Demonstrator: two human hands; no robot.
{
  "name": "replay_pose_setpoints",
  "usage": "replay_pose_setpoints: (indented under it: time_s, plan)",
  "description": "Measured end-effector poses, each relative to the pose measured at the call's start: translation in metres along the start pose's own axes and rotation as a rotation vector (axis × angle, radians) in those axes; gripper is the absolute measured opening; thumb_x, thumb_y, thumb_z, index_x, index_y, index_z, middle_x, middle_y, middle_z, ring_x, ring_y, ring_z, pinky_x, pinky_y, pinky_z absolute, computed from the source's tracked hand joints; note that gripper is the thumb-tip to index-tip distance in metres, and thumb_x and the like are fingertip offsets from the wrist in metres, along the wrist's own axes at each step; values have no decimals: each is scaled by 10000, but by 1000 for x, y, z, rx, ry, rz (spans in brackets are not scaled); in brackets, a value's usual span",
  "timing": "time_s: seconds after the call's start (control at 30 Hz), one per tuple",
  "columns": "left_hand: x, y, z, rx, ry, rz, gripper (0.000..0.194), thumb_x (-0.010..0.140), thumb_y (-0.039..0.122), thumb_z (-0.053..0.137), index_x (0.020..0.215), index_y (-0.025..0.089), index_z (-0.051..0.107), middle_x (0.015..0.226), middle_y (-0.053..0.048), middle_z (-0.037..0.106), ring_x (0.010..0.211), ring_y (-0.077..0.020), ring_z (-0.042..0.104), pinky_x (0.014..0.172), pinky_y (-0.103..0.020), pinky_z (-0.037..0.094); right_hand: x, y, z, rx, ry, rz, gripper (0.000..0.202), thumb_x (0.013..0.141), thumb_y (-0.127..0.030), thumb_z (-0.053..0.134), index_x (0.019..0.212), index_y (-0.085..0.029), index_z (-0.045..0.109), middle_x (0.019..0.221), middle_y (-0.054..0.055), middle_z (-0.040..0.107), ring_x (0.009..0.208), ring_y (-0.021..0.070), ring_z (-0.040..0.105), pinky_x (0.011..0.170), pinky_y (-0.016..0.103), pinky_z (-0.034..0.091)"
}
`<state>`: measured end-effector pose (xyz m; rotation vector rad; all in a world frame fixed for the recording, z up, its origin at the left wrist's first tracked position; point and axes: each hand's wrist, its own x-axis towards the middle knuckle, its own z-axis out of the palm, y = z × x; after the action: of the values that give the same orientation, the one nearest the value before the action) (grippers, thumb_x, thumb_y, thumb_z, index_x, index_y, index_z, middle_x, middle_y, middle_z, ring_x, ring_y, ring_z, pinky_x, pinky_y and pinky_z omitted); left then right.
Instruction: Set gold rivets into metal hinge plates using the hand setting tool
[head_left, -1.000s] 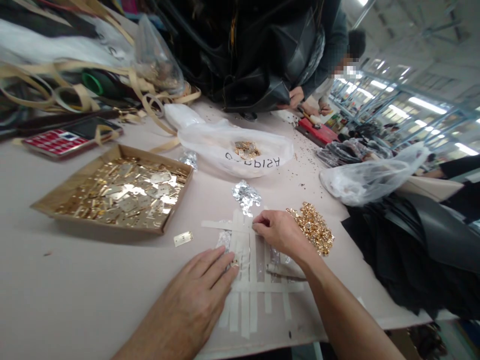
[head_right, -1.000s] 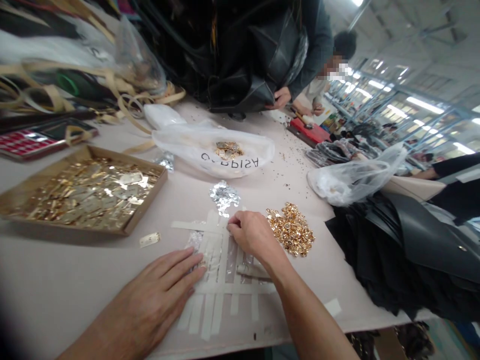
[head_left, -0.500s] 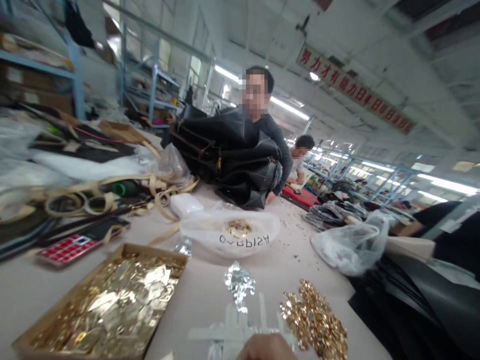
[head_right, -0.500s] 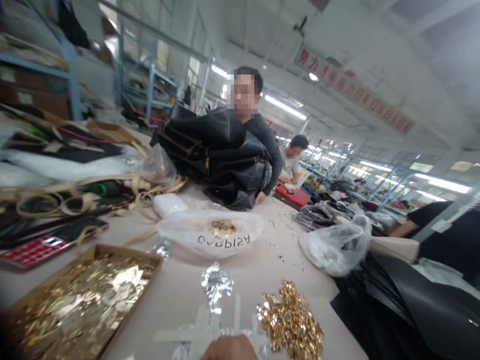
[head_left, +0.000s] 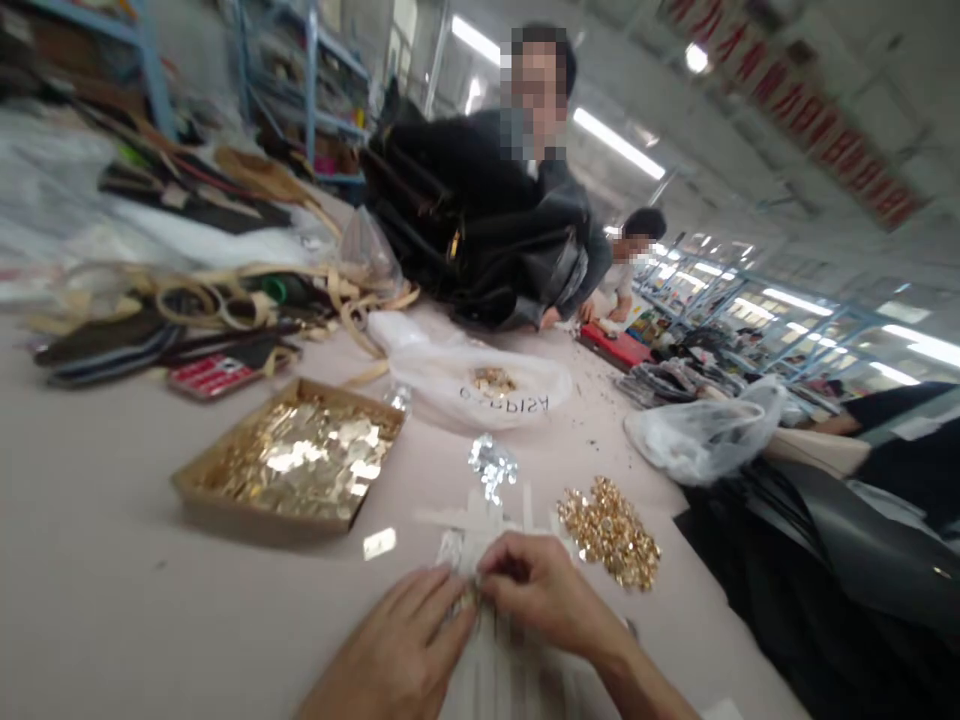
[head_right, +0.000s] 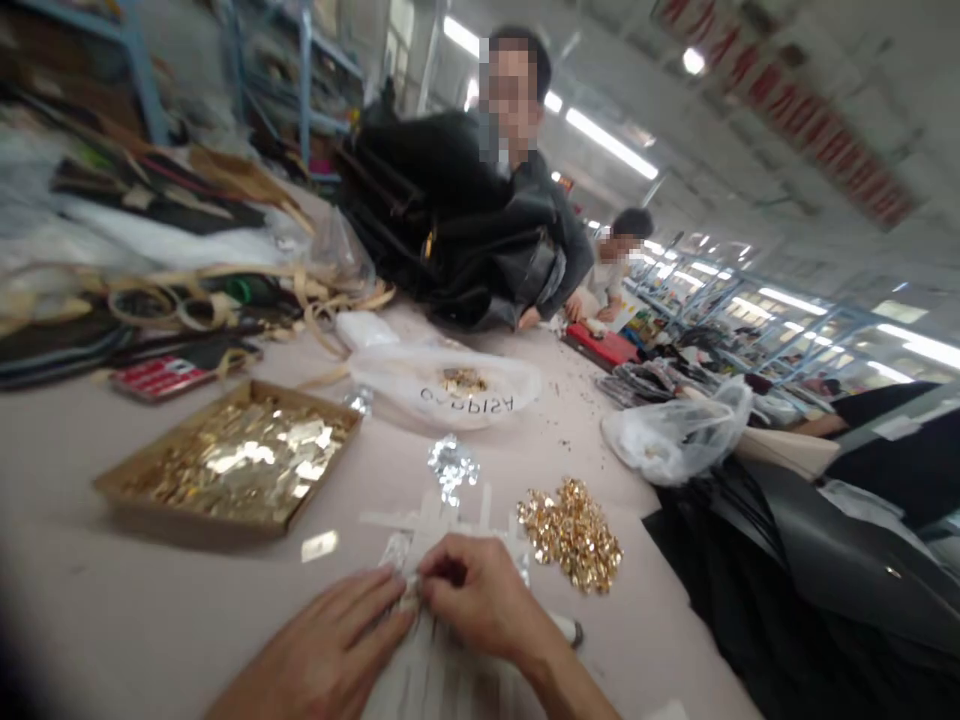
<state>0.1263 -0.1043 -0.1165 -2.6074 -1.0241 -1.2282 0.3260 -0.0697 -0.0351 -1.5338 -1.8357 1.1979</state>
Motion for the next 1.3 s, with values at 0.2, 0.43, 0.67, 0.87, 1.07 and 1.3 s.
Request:
replay_pose_setpoints:
  time_s: [0.2, 0.43, 0.67, 0.87, 1.07, 1.3]
  plan:
    - [14, 17, -22, -111, -250, -120, 352, 925, 85, 455, 1218, 169, 631, 1288, -109, 650, 1222, -258, 585, 1052, -472, 506, 0, 1, -4, -20, -73, -1, 130, 764, -141, 647, 869, -169, 720, 741, -18, 712, 659, 101, 602, 639, 219, 472]
    - [15, 17, -24, -143, -277, -140, 352, 924, 80, 479, 1243, 149, 612, 1292, -128, 631, 1269, -268, 555, 1087, -482, 479, 5, -8, -3, -88, -128, 37, 178, 782, -145, 660, 949, -170, 715, 771, -11, 731, 683, 104, 637, 643, 221, 485]
    - [17, 17, -27, -183, -320, -158, 327, 945, 101, 490, 1247, 147, 607, 1282, -120, 622, 1280, -260, 535, 1114, -471, 455, 11, -22, -6, -341, -208, -50, 218, 801, -104, 625, 976, -195, 719, 768, -18, 738, 687, 114, 659, 653, 230, 482]
    - [19, 17, -26, -180, -328, -157, 323, 963, 122, 479, 1261, 148, 602, 1293, -125, 613, 1290, -263, 525, 1122, -474, 442, 11, -27, -6, -418, -211, -71, 229, 795, -74, 608, 954, -187, 727, 737, -21, 730, 661, 109, 650, 633, 227, 474]
    - [20, 17, -27, -202, -342, -164, 292, 959, 128, 486, 1219, 156, 617, 1255, -116, 628, 1274, -252, 534, 1117, -474, 445, 14, -30, -3, -422, -213, -11, 207, 792, -88, 618, 922, -193, 741, 757, -9, 755, 674, 119, 669, 623, 229, 476]
    - [19, 16, -26, -173, -332, -134, 312, 960, 124, 498, 1248, 147, 615, 1320, -132, 615, 1314, -253, 520, 1123, -481, 443, 15, -39, -10, -434, -235, 11, 228, 783, -104, 664, 965, -217, 742, 794, 0, 754, 693, 136, 654, 634, 251, 473]
